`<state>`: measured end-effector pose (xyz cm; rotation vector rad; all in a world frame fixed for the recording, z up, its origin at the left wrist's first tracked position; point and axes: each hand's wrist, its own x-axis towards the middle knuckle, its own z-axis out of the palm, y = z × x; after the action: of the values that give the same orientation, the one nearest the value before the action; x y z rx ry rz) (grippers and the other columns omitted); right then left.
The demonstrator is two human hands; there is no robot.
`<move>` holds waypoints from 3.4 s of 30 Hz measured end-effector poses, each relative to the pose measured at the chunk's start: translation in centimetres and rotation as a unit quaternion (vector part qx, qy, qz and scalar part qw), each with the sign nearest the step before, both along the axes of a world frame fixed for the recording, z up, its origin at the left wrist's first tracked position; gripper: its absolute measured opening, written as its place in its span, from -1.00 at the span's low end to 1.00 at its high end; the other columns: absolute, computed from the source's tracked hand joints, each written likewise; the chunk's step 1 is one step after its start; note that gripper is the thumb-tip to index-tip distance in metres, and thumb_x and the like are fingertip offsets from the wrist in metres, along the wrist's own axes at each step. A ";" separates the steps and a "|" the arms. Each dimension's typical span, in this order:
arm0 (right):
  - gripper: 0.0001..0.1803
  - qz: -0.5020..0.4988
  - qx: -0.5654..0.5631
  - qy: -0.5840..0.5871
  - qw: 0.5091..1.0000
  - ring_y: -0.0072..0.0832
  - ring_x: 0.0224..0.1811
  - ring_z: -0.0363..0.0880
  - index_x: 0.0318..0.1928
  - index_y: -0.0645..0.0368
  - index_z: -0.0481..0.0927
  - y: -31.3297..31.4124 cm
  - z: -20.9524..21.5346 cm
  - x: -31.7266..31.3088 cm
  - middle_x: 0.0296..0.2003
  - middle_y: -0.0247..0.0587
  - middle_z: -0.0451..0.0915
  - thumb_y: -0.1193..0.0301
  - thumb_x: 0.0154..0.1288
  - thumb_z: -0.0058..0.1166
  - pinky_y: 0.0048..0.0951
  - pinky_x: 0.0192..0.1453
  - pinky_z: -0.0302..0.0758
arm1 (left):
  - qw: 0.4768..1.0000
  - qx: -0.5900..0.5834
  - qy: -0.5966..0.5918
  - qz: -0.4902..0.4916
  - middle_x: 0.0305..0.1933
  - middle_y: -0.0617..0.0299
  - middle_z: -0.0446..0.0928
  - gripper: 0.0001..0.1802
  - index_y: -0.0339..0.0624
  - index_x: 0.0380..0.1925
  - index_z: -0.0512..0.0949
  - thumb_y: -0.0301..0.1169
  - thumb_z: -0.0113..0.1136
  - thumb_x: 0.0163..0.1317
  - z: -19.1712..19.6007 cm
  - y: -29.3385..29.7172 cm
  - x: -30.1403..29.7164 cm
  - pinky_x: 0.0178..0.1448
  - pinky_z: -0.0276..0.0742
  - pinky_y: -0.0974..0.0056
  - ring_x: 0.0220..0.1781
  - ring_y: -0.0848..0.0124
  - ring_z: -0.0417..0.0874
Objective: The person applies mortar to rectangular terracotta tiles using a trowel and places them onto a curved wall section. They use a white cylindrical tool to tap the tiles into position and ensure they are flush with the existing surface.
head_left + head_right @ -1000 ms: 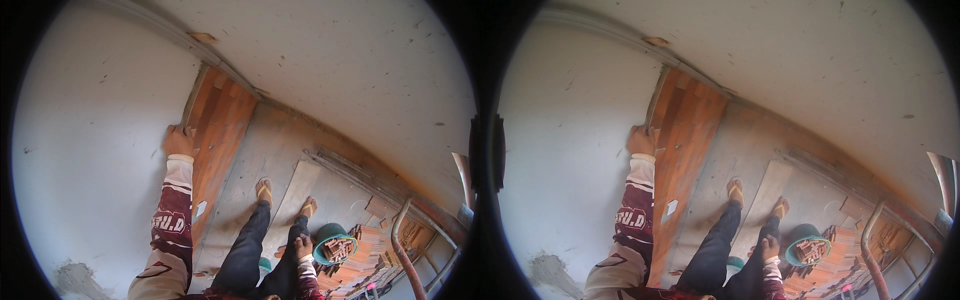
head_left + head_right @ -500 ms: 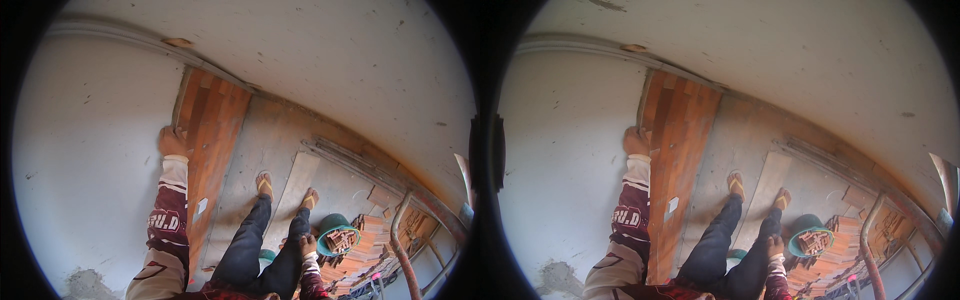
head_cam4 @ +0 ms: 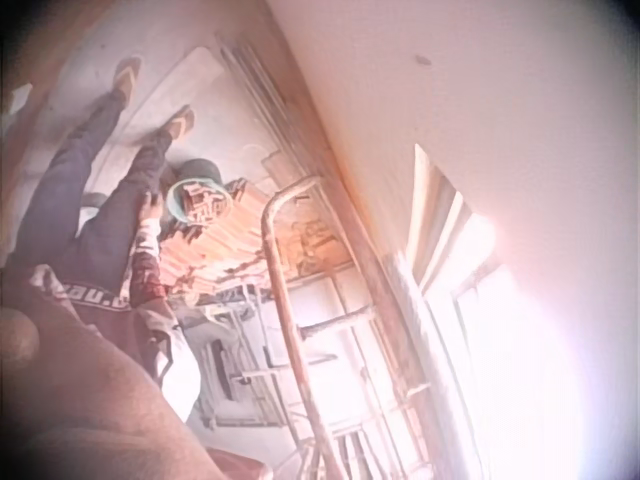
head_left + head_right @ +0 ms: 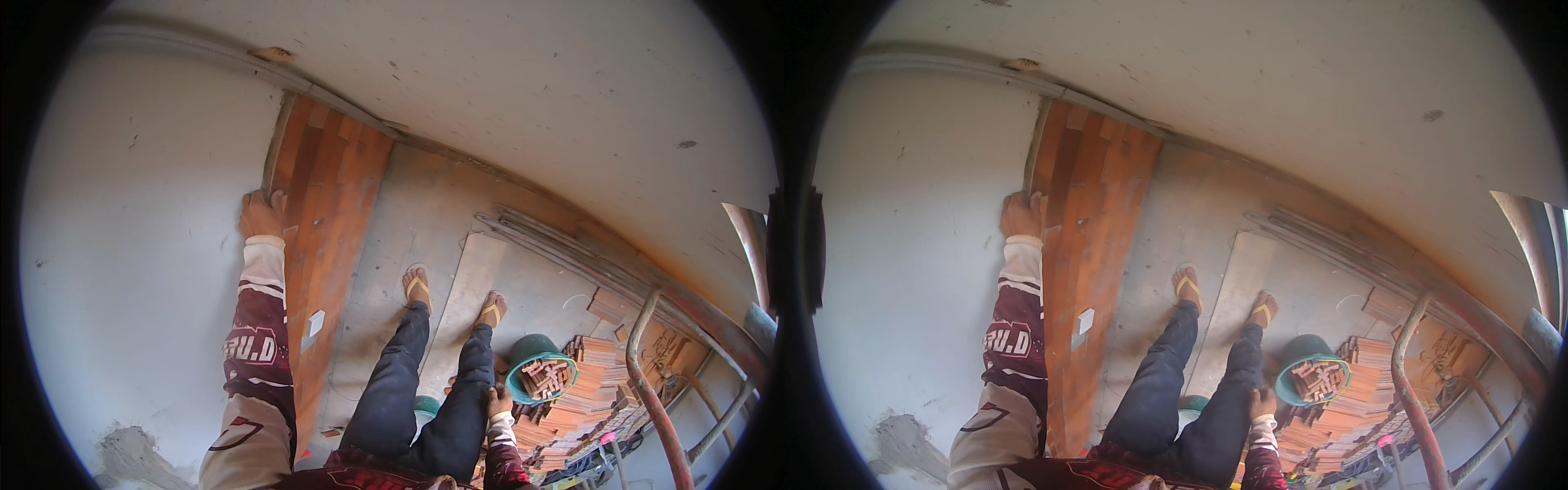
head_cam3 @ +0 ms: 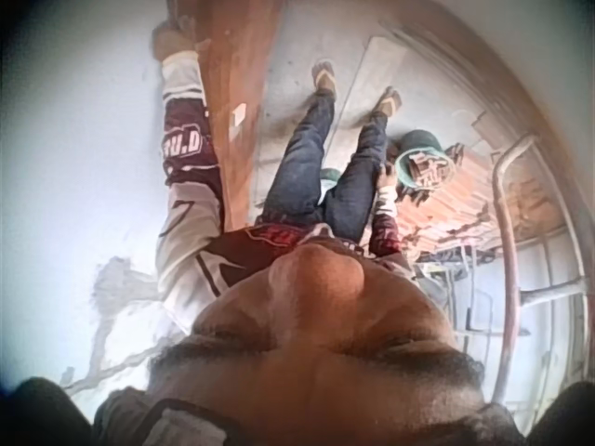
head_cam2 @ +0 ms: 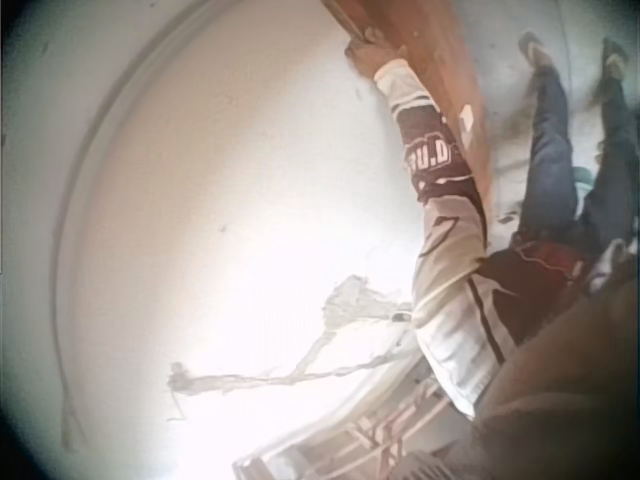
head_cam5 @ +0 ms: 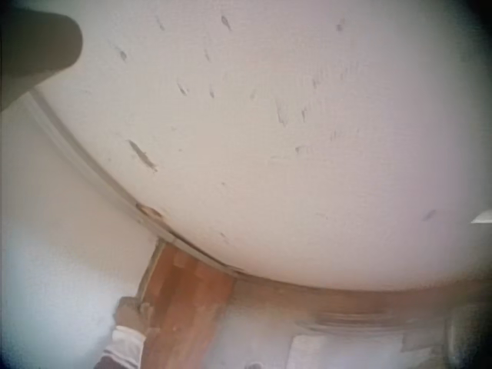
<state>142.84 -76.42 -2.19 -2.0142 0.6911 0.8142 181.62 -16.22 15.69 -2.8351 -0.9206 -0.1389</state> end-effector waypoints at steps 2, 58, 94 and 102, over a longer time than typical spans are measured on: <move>-0.58 -0.037 -0.038 0.086 0.995 -0.06 -0.05 0.63 -0.07 0.32 0.59 -1.2 1.8 0.2 -0.15 0.14 0.64 0.22 0.21 0.16 -0.19 0.06 0.49 | 1.000 0.006 0.009 -0.013 -0.12 -0.08 0.52 -0.63 -0.27 -0.17 0.54 -0.18 0.20 0.22 0.3 -1.5 -1.5 -0.13 0.52 -0.05 -0.13 -0.06 0.59; -0.31 0.427 -0.014 0.290 0.856 -0.13 0.03 0.58 -0.06 0.29 0.66 -5.2 6.4 6.2 -0.13 0.09 0.65 -0.15 0.18 0.08 -0.26 0.19 0.38 | 0.688 -0.556 0.443 0.147 0.47 -0.03 0.13 -0.15 -0.24 0.23 0.36 0.16 0.23 0.10 -11.9 -37.4 -43.9 0.59 -0.12 0.15 0.59 0.10 -0.13; -0.61 0.309 0.030 0.070 0.948 -0.44 -0.29 0.62 -0.04 0.35 0.54 -5.4 1.5 9.6 -0.28 -0.15 0.66 0.28 0.27 0.17 -0.40 -0.19 0.54 | 0.768 -0.525 0.127 0.345 -0.29 -0.02 0.65 -0.77 -0.17 -0.46 0.60 -0.23 0.26 0.14 -12.3 -31.9 -43.6 -0.02 0.56 0.04 -0.16 0.00 0.66; -0.58 0.318 0.030 0.104 0.942 -0.47 -0.30 0.59 -0.02 0.34 0.55 -3.2 2.2 11.2 -0.30 -0.16 0.66 0.25 0.28 0.16 -0.43 -0.18 0.52 | 0.843 -0.444 0.124 0.278 -0.28 -0.05 0.63 -0.70 -0.20 -0.31 0.55 -0.17 0.18 0.18 -14.6 -32.8 -45.8 -0.05 0.53 -0.01 -0.20 -0.04 0.64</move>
<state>154.08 -79.62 0.01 -2.1316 0.1022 1.4172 135.85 -49.02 1.13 -2.9699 -2.1040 0.9321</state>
